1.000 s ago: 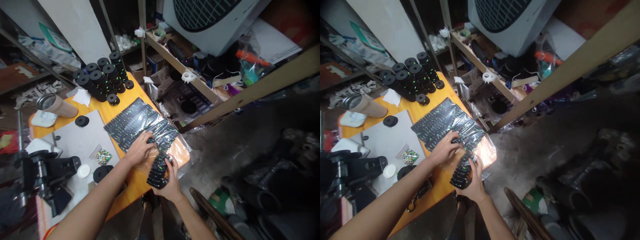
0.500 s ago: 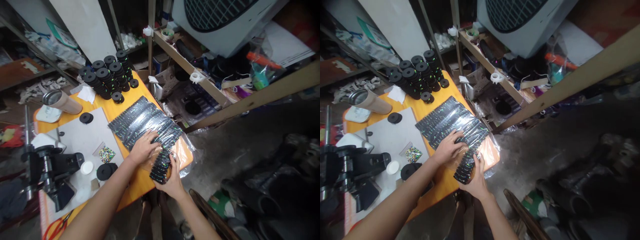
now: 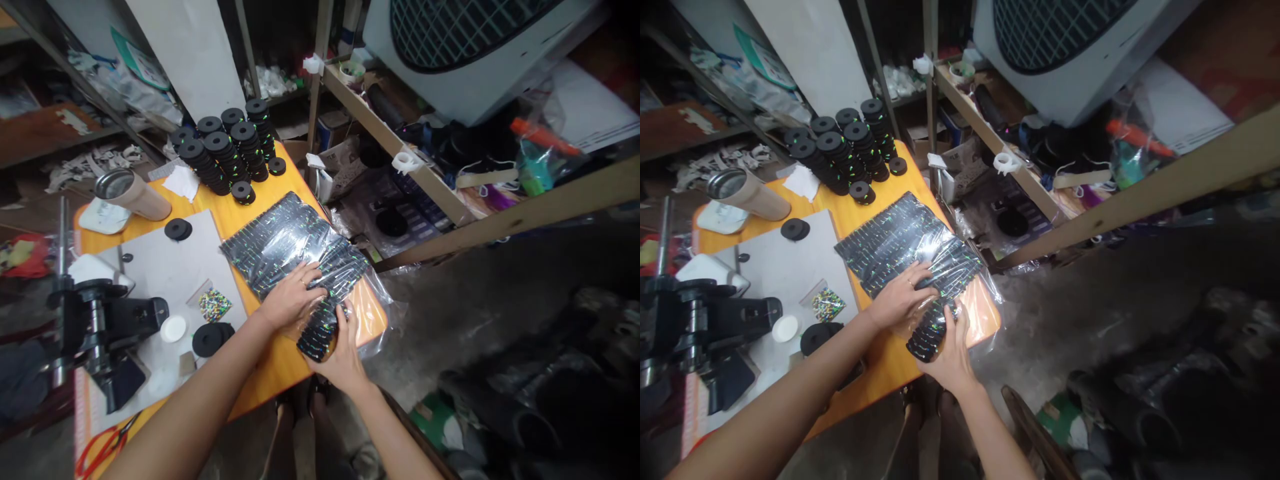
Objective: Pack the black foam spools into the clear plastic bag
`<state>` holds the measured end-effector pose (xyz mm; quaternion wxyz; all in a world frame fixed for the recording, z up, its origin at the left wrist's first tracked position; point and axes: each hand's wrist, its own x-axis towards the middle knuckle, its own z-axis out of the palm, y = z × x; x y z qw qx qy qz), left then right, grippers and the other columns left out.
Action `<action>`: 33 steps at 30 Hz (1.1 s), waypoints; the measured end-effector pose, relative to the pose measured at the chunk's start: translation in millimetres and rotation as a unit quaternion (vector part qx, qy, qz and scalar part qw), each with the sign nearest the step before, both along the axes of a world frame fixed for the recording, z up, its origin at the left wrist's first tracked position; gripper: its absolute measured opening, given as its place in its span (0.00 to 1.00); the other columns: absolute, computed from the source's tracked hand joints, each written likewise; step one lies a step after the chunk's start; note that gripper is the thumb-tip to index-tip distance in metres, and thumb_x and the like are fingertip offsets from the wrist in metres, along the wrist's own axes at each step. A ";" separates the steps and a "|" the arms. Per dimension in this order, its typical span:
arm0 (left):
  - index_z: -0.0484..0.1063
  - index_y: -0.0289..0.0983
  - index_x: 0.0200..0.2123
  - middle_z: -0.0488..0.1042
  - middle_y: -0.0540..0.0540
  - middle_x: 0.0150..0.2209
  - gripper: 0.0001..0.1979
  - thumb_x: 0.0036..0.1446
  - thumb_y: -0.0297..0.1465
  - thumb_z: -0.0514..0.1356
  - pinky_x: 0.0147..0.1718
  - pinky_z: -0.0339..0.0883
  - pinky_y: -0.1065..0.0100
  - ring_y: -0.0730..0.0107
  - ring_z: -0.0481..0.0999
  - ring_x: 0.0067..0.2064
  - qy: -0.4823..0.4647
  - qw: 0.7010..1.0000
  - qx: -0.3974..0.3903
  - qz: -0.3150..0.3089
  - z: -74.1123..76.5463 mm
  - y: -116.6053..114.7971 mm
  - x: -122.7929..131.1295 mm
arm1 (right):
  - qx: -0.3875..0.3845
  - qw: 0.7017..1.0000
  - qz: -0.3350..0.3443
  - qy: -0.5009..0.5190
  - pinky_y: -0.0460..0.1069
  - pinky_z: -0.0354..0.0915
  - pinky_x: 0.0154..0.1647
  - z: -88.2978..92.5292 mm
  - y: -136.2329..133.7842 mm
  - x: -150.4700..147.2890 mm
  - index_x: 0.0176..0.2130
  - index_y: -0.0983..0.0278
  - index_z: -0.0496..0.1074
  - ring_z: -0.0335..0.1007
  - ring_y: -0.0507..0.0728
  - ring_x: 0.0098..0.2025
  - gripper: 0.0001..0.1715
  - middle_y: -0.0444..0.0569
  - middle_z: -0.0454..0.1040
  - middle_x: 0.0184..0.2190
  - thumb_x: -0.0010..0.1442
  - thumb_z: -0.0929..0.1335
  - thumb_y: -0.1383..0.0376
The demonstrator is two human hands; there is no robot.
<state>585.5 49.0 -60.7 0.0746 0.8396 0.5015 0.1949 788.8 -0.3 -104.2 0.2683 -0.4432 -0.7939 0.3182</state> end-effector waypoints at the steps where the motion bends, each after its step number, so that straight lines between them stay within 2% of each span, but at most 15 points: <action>1: 0.73 0.39 0.44 0.69 0.40 0.51 0.09 0.64 0.30 0.55 0.64 0.55 0.47 0.56 0.60 0.65 -0.003 1.000 0.005 -0.002 0.6 0.2 -0.4 | 0.003 1.000 0.000 -0.003 0.72 0.56 0.63 -0.4 0.4 -0.9 0.68 0.63 0.36 0.37 0.75 0.70 0.67 0.66 0.37 0.67 0.44 0.76 0.62; 3: 0.72 0.39 0.46 0.70 0.40 0.50 0.09 0.63 0.29 0.55 0.64 0.52 0.44 0.57 0.61 0.64 -0.012 0.999 0.029 -0.002 2.8 -3.5 1.0 | 0.009 1.000 0.000 -0.001 0.73 0.56 0.62 -0.4 1.4 -1.0 0.68 0.62 0.37 0.39 0.75 0.70 0.67 0.66 0.39 0.67 0.43 0.77 0.62; 5: 0.70 0.40 0.48 0.71 0.42 0.49 0.12 0.62 0.26 0.56 0.64 0.53 0.43 0.58 0.64 0.63 -0.037 0.997 0.064 0.028 5.4 -16.7 7.4 | 0.008 1.000 0.004 0.006 0.72 0.56 0.62 0.9 2.9 0.9 0.67 0.62 0.38 0.40 0.75 0.69 0.67 0.65 0.42 0.66 0.42 0.77 0.63; 8: 0.67 0.42 0.49 0.71 0.43 0.46 0.14 0.62 0.24 0.54 0.55 0.68 0.53 0.62 0.71 0.54 -0.143 0.974 0.067 0.161 5.7 -57.9 29.7 | -0.011 1.000 0.016 0.013 0.71 0.56 0.63 5.6 5.3 4.8 0.67 0.62 0.38 0.41 0.74 0.69 0.67 0.65 0.42 0.65 0.42 0.77 0.64; 9: 0.65 0.41 0.49 0.70 0.43 0.45 0.13 0.62 0.24 0.53 0.50 0.71 0.58 0.64 0.73 0.51 -0.197 0.953 0.043 0.225 3.8 -75.6 40.1 | -0.018 1.000 0.021 0.014 0.71 0.56 0.63 7.5 6.0 6.1 0.67 0.62 0.38 0.41 0.74 0.69 0.66 0.65 0.42 0.65 0.43 0.77 0.64; 11: 0.64 0.40 0.47 0.69 0.43 0.43 0.10 0.64 0.24 0.50 0.47 0.72 0.60 0.66 0.73 0.48 -0.299 0.887 0.011 0.353 -3.2 -110.9 62.9 | -0.029 0.999 0.029 0.015 0.71 0.56 0.63 10.6 7.1 8.2 0.68 0.62 0.37 0.41 0.74 0.70 0.65 0.65 0.41 0.66 0.44 0.76 0.62; 12: 0.63 0.39 0.46 0.69 0.43 0.43 0.10 0.64 0.24 0.49 0.46 0.72 0.61 0.67 0.73 0.47 -0.336 0.854 -0.020 0.397 -7.8 -126.4 74.4 | -0.032 0.999 0.032 0.017 0.71 0.56 0.63 11.6 7.4 9.0 0.68 0.62 0.37 0.41 0.73 0.70 0.65 0.65 0.41 0.66 0.45 0.76 0.62; 14: 0.61 0.40 0.50 0.68 0.42 0.45 0.14 0.63 0.24 0.49 0.43 0.74 0.64 0.68 0.74 0.45 -0.394 0.804 -0.083 0.438 -16.9 -148.7 95.1 | -0.032 0.999 0.033 0.021 0.70 0.56 0.64 11.9 7.7 10.2 0.68 0.62 0.38 0.41 0.73 0.70 0.64 0.65 0.41 0.66 0.46 0.76 0.60; 16: 0.58 0.40 0.56 0.67 0.40 0.50 0.22 0.59 0.23 0.52 0.44 0.74 0.62 0.65 0.73 0.49 -0.413 0.787 -0.132 0.438 -23.4 -157.9 110.7 | -0.034 0.999 0.030 0.021 0.69 0.57 0.63 10.4 7.7 11.1 0.68 0.62 0.38 0.42 0.72 0.70 0.65 0.65 0.41 0.66 0.45 0.76 0.59; 19: 0.53 0.39 0.61 0.62 0.37 0.57 0.32 0.53 0.22 0.58 0.57 0.65 0.51 0.57 0.66 0.59 -0.396 0.793 -0.161 0.435 -26.7 -152.5 122.2 | -0.040 0.999 0.027 0.014 0.69 0.56 0.63 7.8 8.0 11.8 0.68 0.62 0.38 0.41 0.72 0.70 0.67 0.64 0.42 0.66 0.43 0.76 0.59; 21: 0.55 0.39 0.60 0.62 0.38 0.57 0.32 0.52 0.22 0.59 0.60 0.60 0.48 0.56 0.64 0.61 -0.394 0.785 -0.165 0.450 -27.9 -143.9 122.5 | -0.035 0.999 0.028 0.014 0.70 0.56 0.64 7.8 8.5 11.5 0.68 0.62 0.38 0.41 0.72 0.70 0.67 0.64 0.42 0.66 0.42 0.77 0.60; 24: 0.59 0.39 0.56 0.67 0.39 0.53 0.27 0.53 0.21 0.58 0.58 0.63 0.49 0.57 0.68 0.58 -0.403 0.773 -0.168 0.460 -33.0 -133.9 116.3 | -0.017 0.999 0.025 0.024 0.70 0.55 0.64 10.4 9.6 9.8 0.68 0.62 0.39 0.41 0.73 0.69 0.66 0.64 0.43 0.65 0.43 0.77 0.59; 28: 0.62 0.38 0.55 0.70 0.39 0.52 0.25 0.54 0.19 0.54 0.56 0.66 0.49 0.58 0.70 0.57 -0.412 0.784 -0.174 0.430 -40.6 -128.5 105.8 | -0.014 0.999 0.022 0.027 0.72 0.53 0.64 14.5 10.1 7.3 0.68 0.62 0.39 0.41 0.73 0.70 0.65 0.64 0.43 0.66 0.44 0.76 0.58; 33: 0.64 0.38 0.56 0.70 0.41 0.55 0.29 0.52 0.15 0.48 0.60 0.62 0.54 0.63 0.68 0.59 -0.409 0.800 -0.190 0.395 -40.5 -125.3 95.4 | -0.011 0.999 0.017 0.046 0.71 0.52 0.65 13.6 9.8 5.7 0.68 0.62 0.40 0.42 0.72 0.69 0.64 0.63 0.45 0.65 0.45 0.76 0.58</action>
